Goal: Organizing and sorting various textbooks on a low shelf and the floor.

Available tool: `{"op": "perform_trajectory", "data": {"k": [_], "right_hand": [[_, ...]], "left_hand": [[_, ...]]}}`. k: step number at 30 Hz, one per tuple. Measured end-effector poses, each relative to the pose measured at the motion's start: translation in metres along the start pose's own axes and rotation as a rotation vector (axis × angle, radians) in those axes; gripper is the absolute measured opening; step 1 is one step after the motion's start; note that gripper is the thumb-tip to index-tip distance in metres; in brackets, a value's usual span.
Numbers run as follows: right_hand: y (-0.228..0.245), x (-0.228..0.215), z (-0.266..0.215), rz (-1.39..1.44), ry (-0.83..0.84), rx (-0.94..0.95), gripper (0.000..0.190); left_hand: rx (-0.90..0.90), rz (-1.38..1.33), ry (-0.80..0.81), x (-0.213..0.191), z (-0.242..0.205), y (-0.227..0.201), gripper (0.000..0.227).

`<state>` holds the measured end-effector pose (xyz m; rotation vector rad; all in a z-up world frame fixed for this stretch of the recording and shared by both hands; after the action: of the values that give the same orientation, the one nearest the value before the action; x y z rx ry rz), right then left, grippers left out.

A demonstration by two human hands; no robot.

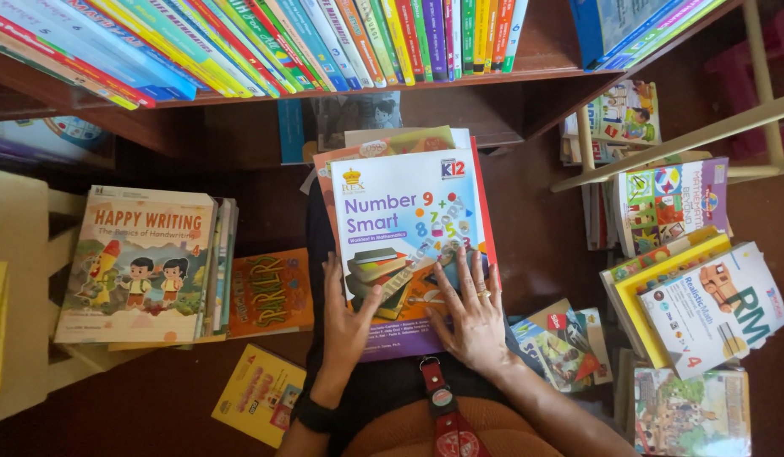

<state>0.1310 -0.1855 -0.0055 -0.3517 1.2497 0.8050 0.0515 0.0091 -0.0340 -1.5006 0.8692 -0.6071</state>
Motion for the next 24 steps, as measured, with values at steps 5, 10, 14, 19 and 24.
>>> {"op": "perform_trajectory", "data": {"k": [5,10,14,19,24], "right_hand": [[-0.006,0.001,0.001,0.098,0.113,0.025,0.075],[-0.01,-0.002,0.004,0.146,0.104,0.04,0.071],[-0.013,-0.002,0.002,0.194,0.141,0.072,0.07],[-0.012,-0.001,0.005,0.177,0.127,0.063,0.072],[-0.008,-0.004,0.004,0.156,0.101,0.052,0.072]], "left_hand": [[-0.076,0.061,0.105,0.009,-0.004,-0.013,0.099],[-0.159,-0.111,0.082,-0.005,0.004,-0.042,0.078],[-0.454,-0.296,0.084,-0.02,0.044,-0.051,0.093],[-0.563,-0.281,0.327,-0.015,0.094,-0.039,0.066],[-0.571,0.04,0.419,-0.003,0.116,-0.032,0.06]]}}
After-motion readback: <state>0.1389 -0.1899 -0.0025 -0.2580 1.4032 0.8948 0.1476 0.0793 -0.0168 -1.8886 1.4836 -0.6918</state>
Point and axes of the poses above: each hand's wrist, its own z-axis towards the middle knuckle, its own x-axis out of the palm, y = z × x, the point moved 7 cm from there along z, towards the middle knuckle, and after that the axes turned 6 degrees about -z, right-handed, at the moved point
